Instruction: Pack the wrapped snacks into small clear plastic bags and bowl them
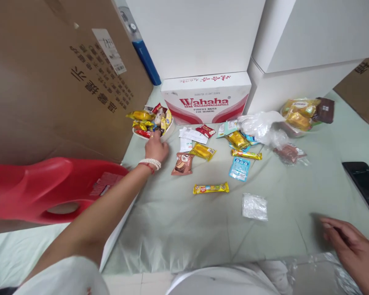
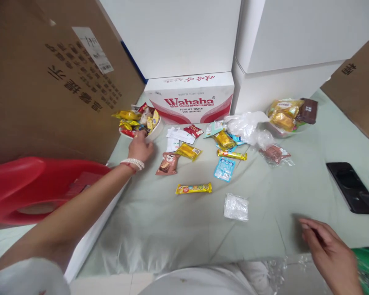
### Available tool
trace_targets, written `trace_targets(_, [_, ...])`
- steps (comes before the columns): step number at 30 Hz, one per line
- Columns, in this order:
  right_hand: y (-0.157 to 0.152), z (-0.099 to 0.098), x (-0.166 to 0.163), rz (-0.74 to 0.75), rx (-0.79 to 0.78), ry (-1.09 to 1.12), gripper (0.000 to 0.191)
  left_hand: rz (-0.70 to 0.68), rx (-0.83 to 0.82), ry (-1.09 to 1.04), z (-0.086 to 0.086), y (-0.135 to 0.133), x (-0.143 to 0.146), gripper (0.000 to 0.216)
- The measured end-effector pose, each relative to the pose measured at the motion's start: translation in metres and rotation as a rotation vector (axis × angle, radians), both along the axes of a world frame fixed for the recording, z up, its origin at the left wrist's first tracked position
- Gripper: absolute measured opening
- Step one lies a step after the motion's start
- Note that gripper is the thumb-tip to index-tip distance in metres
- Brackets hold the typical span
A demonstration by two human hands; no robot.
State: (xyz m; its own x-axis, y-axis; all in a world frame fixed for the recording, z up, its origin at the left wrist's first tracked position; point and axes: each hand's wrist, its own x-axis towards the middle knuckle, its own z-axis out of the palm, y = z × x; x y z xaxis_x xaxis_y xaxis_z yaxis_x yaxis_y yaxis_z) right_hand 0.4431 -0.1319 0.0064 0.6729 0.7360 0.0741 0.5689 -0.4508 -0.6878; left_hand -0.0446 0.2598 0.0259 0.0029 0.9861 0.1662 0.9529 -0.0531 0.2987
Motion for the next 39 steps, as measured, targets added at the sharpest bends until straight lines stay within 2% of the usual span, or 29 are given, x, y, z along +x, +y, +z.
trace_targets(7, [0.048, 0.017, -0.015, 0.262, 0.023, -0.001, 0.03, -0.211, -0.016, -0.11, -0.005, -0.105, 0.031, 0.045])
trace_targets(10, [0.092, 0.026, -0.01, 0.207, 0.11, -0.094, 0.033, -0.304, -0.005, -0.211, 0.001, -0.142, 0.049, 0.044])
trace_targets(13, [0.151, 0.033, -0.005, 0.138, 0.187, -0.28, 0.03, -0.309, 0.035, -0.353, 0.008, -0.184, 0.066, 0.047])
trace_targets(15, [0.192, 0.034, -0.003, 0.194, 0.087, -0.377, 0.032, -0.349, 0.021, -0.408, 0.009, -0.212, 0.074, 0.042])
trace_targets(17, [0.226, 0.034, -0.001, 0.275, -0.105, -0.428, 0.041, -0.404, -0.009, -0.447, 0.006, -0.236, 0.077, 0.035])
trace_targets(19, [0.247, 0.035, -0.001, 0.316, -0.254, -0.428, 0.036, -0.42, -0.052, -0.491, 0.001, -0.254, 0.075, 0.029])
trace_targets(20, [0.25, 0.036, -0.001, 0.305, -0.257, -0.409, 0.029, -0.411, -0.078, -0.521, -0.001, -0.26, 0.073, 0.028])
trace_targets(21, [0.25, 0.038, -0.003, 0.28, -0.2, -0.366, 0.023, -0.394, -0.108, -0.554, -0.003, -0.265, 0.07, 0.027])
trace_targets(23, [0.234, 0.041, -0.013, 0.22, 0.042, -0.154, 0.016, -0.352, -0.175, -0.63, -0.004, -0.273, 0.067, 0.027])
trace_targets(25, [0.203, 0.042, -0.032, 0.21, 0.262, 0.255, 0.016, -0.33, -0.251, -0.706, -0.002, -0.277, 0.07, 0.029])
trace_targets(26, [0.184, 0.041, -0.045, 0.222, 0.304, 0.5, 0.02, -0.328, -0.291, -0.744, -0.001, -0.279, 0.075, 0.03])
trace_targets(28, [0.146, 0.038, -0.076, 0.238, 0.273, 0.924, 0.031, -0.327, -0.352, -0.828, 0.002, -0.28, 0.088, 0.032])
trace_targets(31, [0.103, 0.033, -0.121, 0.155, 0.206, 1.283, 0.044, -0.335, -0.325, -0.95, 0.006, -0.279, 0.116, 0.039])
trace_targets(35, [0.081, 0.028, -0.159, 0.023, 0.17, 1.504, 0.053, -0.434, -0.258, -1.015, 0.006, -0.275, 0.15, 0.086])
trace_targets(37, [0.078, 0.027, -0.169, 0.026, 0.155, 1.583, 0.056, -0.365, -0.376, -1.146, 0.005, -0.274, 0.159, 0.085])
trace_targets(39, [0.074, 0.028, -0.174, 0.077, 0.104, 1.632, 0.056, -0.312, -0.613, -1.303, 0.002, -0.273, 0.163, 0.066])
